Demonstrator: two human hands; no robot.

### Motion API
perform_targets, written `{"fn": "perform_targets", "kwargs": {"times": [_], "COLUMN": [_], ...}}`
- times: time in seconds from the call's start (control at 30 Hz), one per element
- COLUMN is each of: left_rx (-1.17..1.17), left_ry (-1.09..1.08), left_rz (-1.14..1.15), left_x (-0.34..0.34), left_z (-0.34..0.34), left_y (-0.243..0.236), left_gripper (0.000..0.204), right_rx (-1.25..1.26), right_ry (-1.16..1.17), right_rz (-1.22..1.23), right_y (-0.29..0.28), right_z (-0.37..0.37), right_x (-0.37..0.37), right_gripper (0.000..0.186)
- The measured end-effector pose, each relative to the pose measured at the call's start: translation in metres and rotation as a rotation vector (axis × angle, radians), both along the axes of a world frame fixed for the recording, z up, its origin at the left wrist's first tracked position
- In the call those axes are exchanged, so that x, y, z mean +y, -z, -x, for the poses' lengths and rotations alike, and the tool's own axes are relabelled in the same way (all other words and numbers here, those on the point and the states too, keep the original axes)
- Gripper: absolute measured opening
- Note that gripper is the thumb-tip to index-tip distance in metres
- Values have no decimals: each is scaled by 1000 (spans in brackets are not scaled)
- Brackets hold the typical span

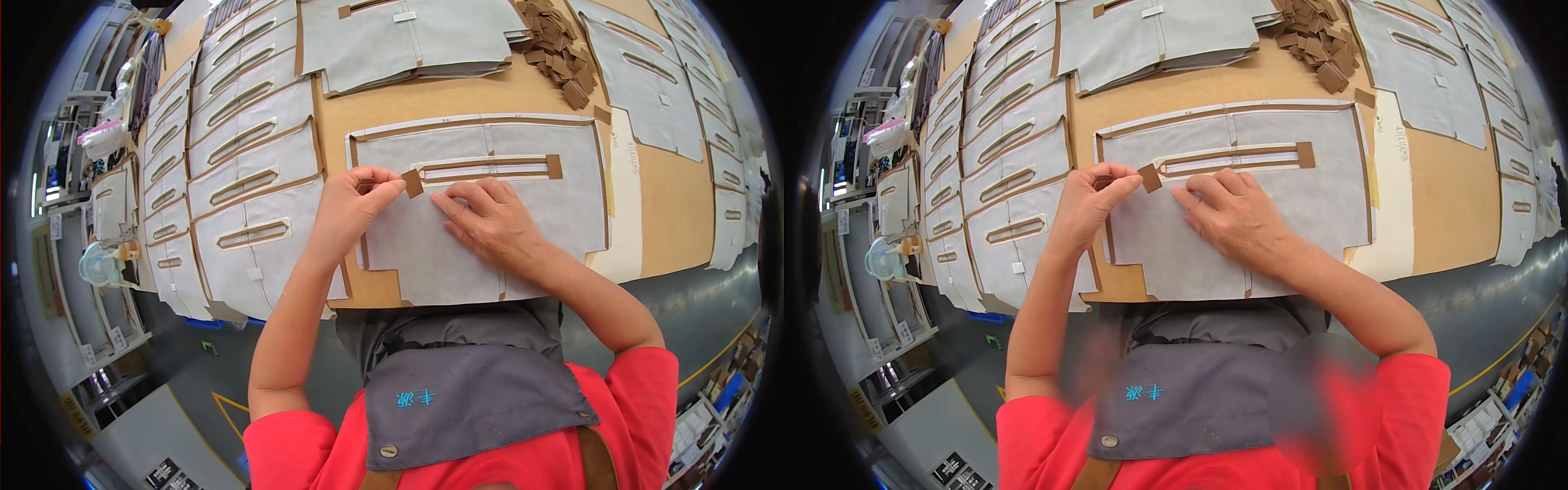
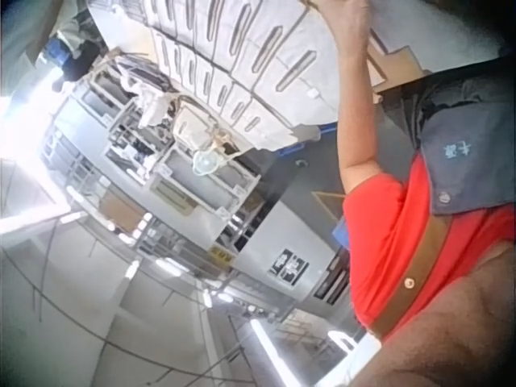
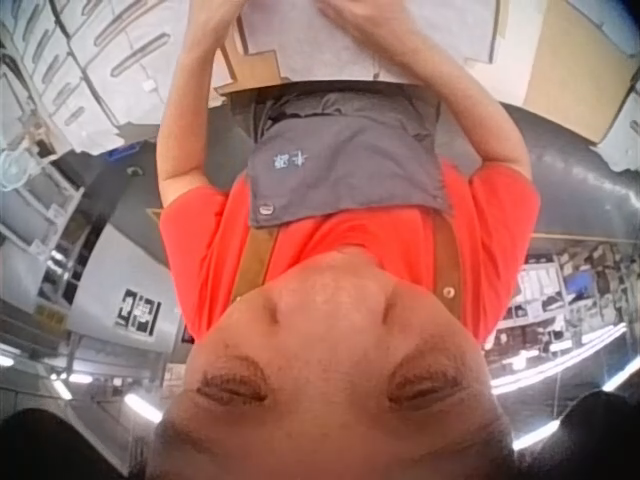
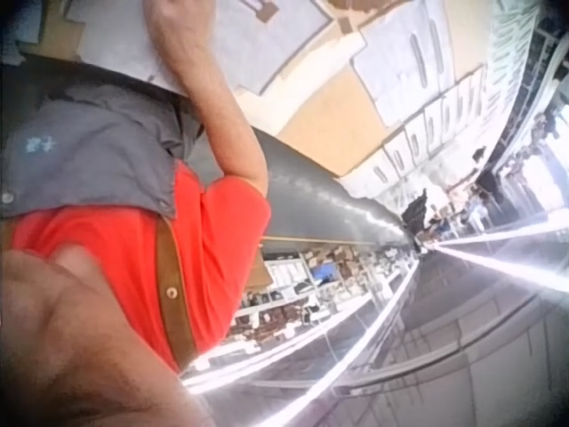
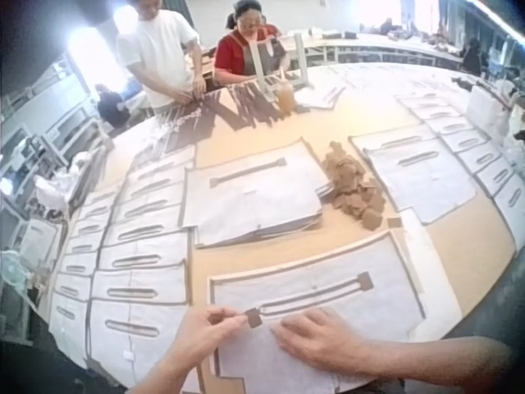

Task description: The recorder is applying small rectangular leather reinforcement patches to the edges of openings on fabric panels.

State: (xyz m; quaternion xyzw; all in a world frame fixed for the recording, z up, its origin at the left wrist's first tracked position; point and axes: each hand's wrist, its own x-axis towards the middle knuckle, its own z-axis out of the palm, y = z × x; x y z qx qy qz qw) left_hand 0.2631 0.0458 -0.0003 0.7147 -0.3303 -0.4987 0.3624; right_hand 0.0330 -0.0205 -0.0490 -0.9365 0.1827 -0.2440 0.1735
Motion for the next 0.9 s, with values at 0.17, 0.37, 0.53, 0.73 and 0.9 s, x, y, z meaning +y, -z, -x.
{"fn": "perform_targets", "kwargs": {"times": [0.17, 0.37, 0.53, 0.73, 0.9], "left_rx": [-8, -71, -131, -151, -166], "left_ry": [76, 108, 121, 107, 94], "left_rz": [-109, -131, -153, -151, -143], "left_x": [-21, -29, -32, -30, -30], "left_z": [-6, -7, -7, -7, -6], "left_y": [5, 5, 6, 7, 9], "left_gripper": [18, 18, 20, 21, 21], "right_rx": [-28, -31, -39, -47, -42], "right_ry": [18, 15, 13, 9, 14], "right_rz": [2, -33, -55, -68, -56], "right_y": [-1, 0, 1, -2, -1], "right_z": [0, 1, 2, 1, 1], "right_x": [-1, -1, -1, -1, -1], "right_gripper": [37, 36, 35, 35, 36]}}
